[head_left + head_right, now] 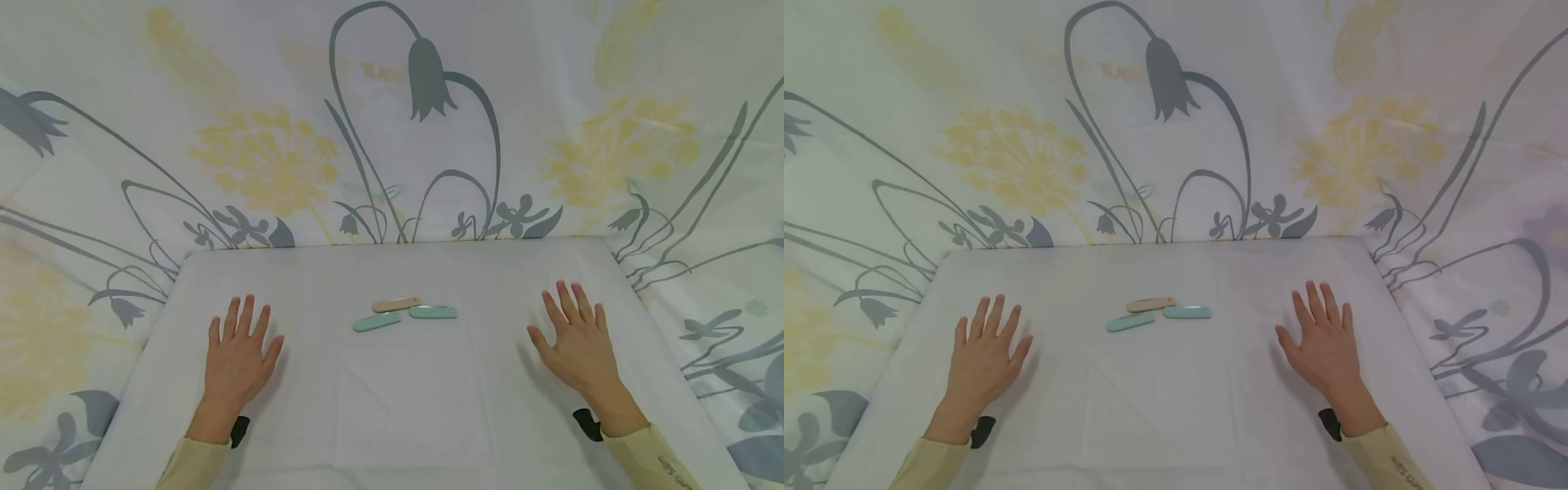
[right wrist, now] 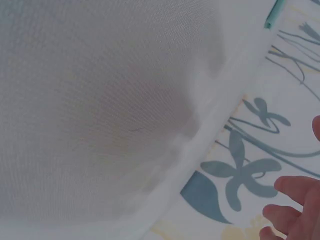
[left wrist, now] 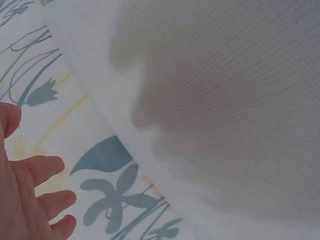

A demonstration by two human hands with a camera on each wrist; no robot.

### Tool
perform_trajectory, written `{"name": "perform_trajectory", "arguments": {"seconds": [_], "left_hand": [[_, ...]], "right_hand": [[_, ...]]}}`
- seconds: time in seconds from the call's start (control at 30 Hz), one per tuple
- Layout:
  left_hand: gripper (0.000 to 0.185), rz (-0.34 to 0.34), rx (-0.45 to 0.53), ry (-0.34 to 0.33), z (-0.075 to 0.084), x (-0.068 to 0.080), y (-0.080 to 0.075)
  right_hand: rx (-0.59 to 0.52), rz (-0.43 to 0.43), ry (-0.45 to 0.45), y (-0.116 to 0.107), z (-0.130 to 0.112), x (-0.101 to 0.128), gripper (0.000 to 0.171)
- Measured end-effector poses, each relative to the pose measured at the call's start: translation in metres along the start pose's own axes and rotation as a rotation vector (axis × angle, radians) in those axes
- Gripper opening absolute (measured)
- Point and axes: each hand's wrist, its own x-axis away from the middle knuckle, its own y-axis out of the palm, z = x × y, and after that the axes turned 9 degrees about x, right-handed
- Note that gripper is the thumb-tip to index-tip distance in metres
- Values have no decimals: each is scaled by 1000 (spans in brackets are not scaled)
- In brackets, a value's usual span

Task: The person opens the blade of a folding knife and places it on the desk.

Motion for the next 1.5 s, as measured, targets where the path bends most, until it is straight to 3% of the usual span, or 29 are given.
{"name": "perform_trajectory", "arguments": {"seconds": [0.2, 0.47, 0.67, 0.9, 1.0, 1.5], "left_hand": [[52, 21, 44, 1, 6, 0, 1], [32, 154, 151, 54, 14, -3, 5], [26, 95, 299, -50, 28, -4, 7], [23, 35, 422, -121, 41, -10, 15], [21, 29, 472, -136, 48, -15, 21], [18, -42, 685, -224, 80, -42, 54]], "right_hand": [[-51, 60, -4, 0, -4, 2, 60], [-182, 126, 62, 0, -17, 4, 42], [-325, 128, 99, 9, -29, 4, 36], [-443, 198, 59, 16, -49, -6, 28], [-493, 176, 66, 20, -59, -11, 26], [-785, -111, 141, 39, -119, -37, 22]]}}
